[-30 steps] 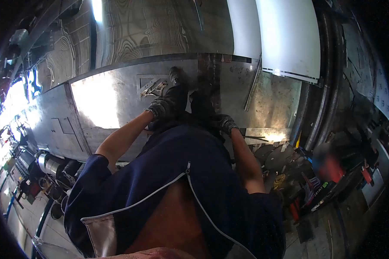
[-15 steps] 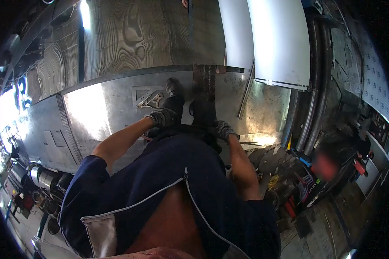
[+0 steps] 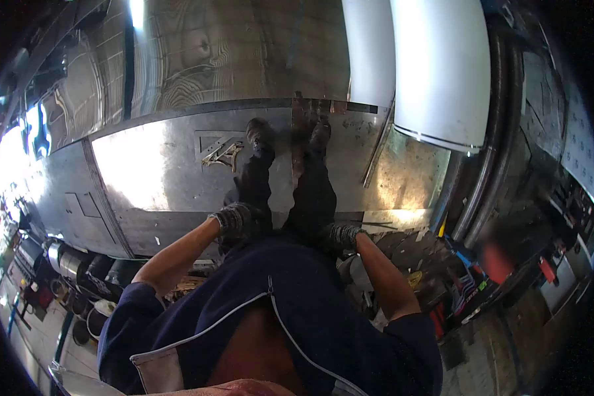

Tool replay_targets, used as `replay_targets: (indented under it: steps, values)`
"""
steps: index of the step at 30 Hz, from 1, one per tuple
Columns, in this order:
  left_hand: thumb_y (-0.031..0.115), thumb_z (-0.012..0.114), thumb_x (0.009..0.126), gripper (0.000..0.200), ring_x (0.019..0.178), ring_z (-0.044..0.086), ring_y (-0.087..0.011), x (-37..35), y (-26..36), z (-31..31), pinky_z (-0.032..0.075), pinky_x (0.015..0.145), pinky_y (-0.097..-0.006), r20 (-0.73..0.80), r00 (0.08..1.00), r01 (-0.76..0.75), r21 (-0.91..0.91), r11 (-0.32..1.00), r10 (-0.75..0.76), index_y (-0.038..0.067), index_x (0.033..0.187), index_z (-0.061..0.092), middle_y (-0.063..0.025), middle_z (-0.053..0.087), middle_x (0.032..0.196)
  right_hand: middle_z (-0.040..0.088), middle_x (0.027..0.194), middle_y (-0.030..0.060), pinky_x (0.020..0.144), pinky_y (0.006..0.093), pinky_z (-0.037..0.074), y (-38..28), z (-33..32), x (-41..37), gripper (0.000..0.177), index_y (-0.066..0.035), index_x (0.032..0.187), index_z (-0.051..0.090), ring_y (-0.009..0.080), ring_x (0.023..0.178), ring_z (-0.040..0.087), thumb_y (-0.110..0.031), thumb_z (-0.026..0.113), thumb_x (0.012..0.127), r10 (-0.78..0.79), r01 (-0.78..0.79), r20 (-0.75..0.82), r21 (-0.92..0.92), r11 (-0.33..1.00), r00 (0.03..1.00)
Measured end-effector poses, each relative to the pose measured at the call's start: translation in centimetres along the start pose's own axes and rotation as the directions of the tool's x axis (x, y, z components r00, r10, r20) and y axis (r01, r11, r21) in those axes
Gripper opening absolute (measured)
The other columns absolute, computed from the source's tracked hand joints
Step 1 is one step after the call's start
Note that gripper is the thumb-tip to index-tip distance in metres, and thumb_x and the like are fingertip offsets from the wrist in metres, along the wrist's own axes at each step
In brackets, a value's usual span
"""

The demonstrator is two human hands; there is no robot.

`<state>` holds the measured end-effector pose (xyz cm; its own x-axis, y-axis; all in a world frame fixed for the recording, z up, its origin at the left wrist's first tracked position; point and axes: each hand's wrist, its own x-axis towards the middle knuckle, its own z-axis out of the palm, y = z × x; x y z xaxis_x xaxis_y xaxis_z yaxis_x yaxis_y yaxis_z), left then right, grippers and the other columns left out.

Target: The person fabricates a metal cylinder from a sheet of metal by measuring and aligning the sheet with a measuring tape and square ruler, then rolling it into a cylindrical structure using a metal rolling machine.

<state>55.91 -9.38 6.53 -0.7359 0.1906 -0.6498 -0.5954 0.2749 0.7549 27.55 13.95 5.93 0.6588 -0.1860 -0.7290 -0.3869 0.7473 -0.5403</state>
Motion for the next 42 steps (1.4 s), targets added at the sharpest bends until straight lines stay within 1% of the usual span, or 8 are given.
replay_targets:
  steps: [3, 9, 12, 20, 23, 28, 37, 42]
  values:
    - [0.02, 0.068, 0.086, 0.026, 0.099, 0.068, -0.0273, 5.3, -4.6, 4.4, 0.053, 0.089, -0.036, -0.017, 0.987, -0.161, -0.18, 0.97, 0.16, 0.006, 0.108, 0.071, -0.0154, 0.072, 0.101, 0.074, 0.095, 0.0101, 0.068, 0.0339, 0.058, -0.7, -5.8, -1.4, 0.033, -0.001, 0.112, 0.07, 0.0186, 0.078, 0.071, -0.027, 0.068, 0.091, 0.165, -0.168, 0.055, 0.078, 0.983, 0.985]
    - [0.015, 0.066, 0.093, 0.025, 0.096, 0.065, -0.0174, 15.5, -6.0, 0.1, 0.05, 0.088, -0.0357, -0.528, 0.798, -0.092, -0.584, 0.806, -0.292, 0.005, 0.116, 0.068, -0.0111, 0.071, 0.105, 0.073, 0.081, 0.0126, 0.069, 0.04, 0.057, 13.3, -26.8, 8.9, 0.037, -0.009, 0.102, 0.073, 0.0262, 0.072, 0.072, -0.042, 0.056, 0.093, 0.418, -0.439, -0.33, 0.014, 0.899, 0.846]
    - [0.014, 0.068, 0.092, 0.026, 0.102, 0.066, -0.0203, 20.6, -9.2, -0.1, 0.051, 0.091, -0.0341, -0.575, 0.697, -0.201, -0.729, 0.654, -0.428, 0.004, 0.115, 0.067, -0.01, 0.071, 0.109, 0.072, 0.09, 0.0184, 0.08, 0.0441, 0.054, 21.2, -40.0, 17.4, 0.047, -0.003, 0.082, 0.069, 0.0353, 0.084, 0.069, -0.046, 0.053, 0.092, -0.156, -0.451, -0.66, -0.648, 0.614, 0.735]
    - [0.021, 0.061, 0.095, 0.028, 0.104, 0.066, -0.0265, 33.3, -22.2, 0.1, 0.05, 0.091, -0.0356, -0.779, 0.5, -0.353, -0.582, 0.732, -0.378, 0.004, 0.117, 0.067, -0.0136, 0.07, 0.11, 0.069, 0.087, 0.022, 0.077, 0.0483, 0.052, 8.3, -59.8, 37.8, 0.056, -0.004, 0.085, 0.073, 0.0407, 0.082, 0.068, -0.055, 0.051, 0.089, -0.311, -0.438, -0.858, -0.483, 0.758, 0.408]
    - [0.019, 0.062, 0.095, 0.029, 0.104, 0.066, -0.0254, 32.7, -23.9, -3.3, 0.05, 0.091, -0.0349, -0.649, 0.676, -0.01, -0.482, 0.876, -0.349, 0.003, 0.118, 0.066, -0.0132, 0.07, 0.11, 0.069, 0.102, 0.0263, 0.087, 0.0475, 0.053, 6.9, -62.1, 44.5, 0.069, -0.001, 0.1, 0.073, 0.0402, 0.099, 0.067, -0.066, 0.062, 0.077, -0.142, -0.381, -0.962, -0.224, 0.897, 0.231]
    - [0.017, 0.064, 0.094, 0.029, 0.104, 0.067, -0.0241, 31.9, -24.8, -9.4, 0.051, 0.092, -0.0339, -0.791, 0.551, -0.319, -0.495, 0.808, -0.267, 0.003, 0.12, 0.066, -0.0142, 0.071, 0.11, 0.057, 0.136, 0.0233, 0.104, 0.0473, 0.046, 2.8, -61.9, 47.2, 0.096, -0.001, 0.135, 0.052, 0.0376, 0.126, 0.056, -0.075, 0.063, 0.075, 0.073, -0.41, -0.989, 0.014, 0.912, 0.129]
    - [0.023, 0.067, 0.094, 0.033, 0.11, 0.067, -0.0248, 34.6, -28.8, -16.8, 0.051, 0.095, -0.0357, -0.797, 0.603, -0.088, -0.109, 0.99, -0.034, 0.005, 0.122, 0.066, -0.0153, 0.07, 0.116, 0.068, 0.12, 0.0207, 0.093, 0.0458, 0.053, 2.8, -64.2, 44.4, 0.069, 0.0, 0.128, 0.056, 0.0351, 0.115, 0.065, -0.05, 0.065, 0.081, 0.123, -0.402, -0.958, 0.008, 0.916, 0.259]
    - [0.023, 0.066, 0.094, 0.034, 0.109, 0.067, -0.026, 37.0, -31.0, -17.7, 0.052, 0.095, -0.0358, -0.744, 0.667, -0.06, -0.088, 0.994, -0.026, 0.005, 0.123, 0.065, -0.0149, 0.069, 0.117, 0.07, 0.096, 0.0198, 0.08, 0.0478, 0.054, 10.8, -66.8, 44.2, 0.052, 0.0, 0.109, 0.064, 0.0359, 0.095, 0.067, -0.045, 0.065, 0.082, -0.107, -0.219, -0.987, -0.132, 0.967, 0.121]
